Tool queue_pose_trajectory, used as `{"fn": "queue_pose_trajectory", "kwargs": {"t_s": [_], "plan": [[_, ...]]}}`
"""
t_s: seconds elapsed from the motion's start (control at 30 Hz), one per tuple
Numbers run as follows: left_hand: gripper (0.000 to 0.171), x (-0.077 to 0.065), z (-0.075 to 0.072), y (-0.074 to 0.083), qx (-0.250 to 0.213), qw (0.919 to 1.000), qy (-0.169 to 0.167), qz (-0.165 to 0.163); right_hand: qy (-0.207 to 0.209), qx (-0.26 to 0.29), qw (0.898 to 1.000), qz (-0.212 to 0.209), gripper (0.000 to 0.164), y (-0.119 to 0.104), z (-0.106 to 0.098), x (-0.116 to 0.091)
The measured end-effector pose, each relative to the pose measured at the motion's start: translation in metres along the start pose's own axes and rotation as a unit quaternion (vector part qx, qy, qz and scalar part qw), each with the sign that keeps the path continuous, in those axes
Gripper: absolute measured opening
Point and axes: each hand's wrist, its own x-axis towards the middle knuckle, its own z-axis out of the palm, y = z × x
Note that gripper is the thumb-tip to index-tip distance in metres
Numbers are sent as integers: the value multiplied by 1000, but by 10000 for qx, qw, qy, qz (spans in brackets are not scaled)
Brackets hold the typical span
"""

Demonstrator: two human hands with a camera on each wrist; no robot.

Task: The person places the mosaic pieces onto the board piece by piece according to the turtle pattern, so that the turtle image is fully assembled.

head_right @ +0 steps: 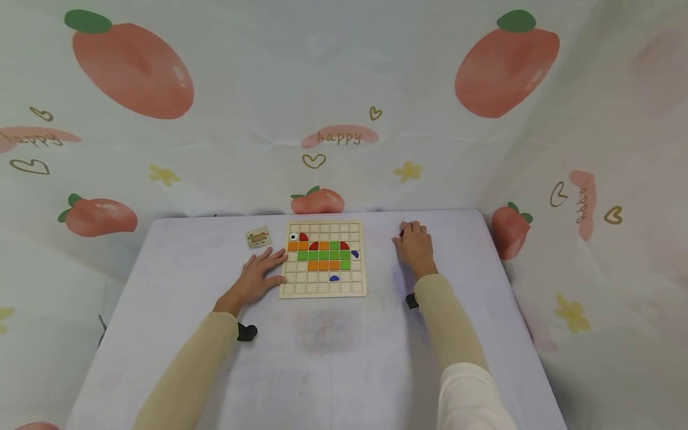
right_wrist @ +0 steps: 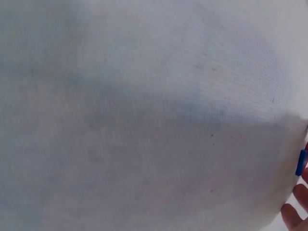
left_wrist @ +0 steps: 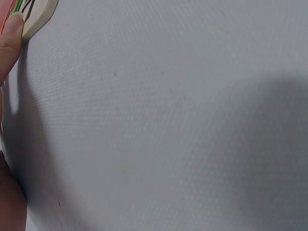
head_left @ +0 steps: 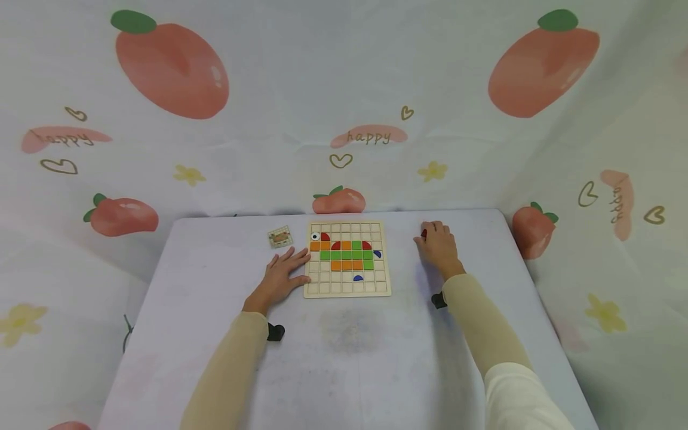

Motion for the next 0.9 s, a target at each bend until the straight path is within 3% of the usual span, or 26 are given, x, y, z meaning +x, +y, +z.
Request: {"fn": "queue_pose_trajectory", "kwargs": {"t_s": [0.3, 0.63, 0.8, 0.9], "plan": [[72, 0, -1, 2, -37, 10000, 25, 4, 270, 316, 9989, 237, 36, 2, -4, -6], [72, -1, 0, 1, -22, 10000, -27, 6, 358, 394, 9985, 139, 37, 7, -5, -5], [73, 0, 0, -1, -7, 10000, -44, -7, 214, 961, 9949, 223, 35, -3, -7, -6], [73, 1, 0, -2, 45, 10000, -43, 9, 228, 1314, 9911, 49, 33, -12, -6, -8]]}}
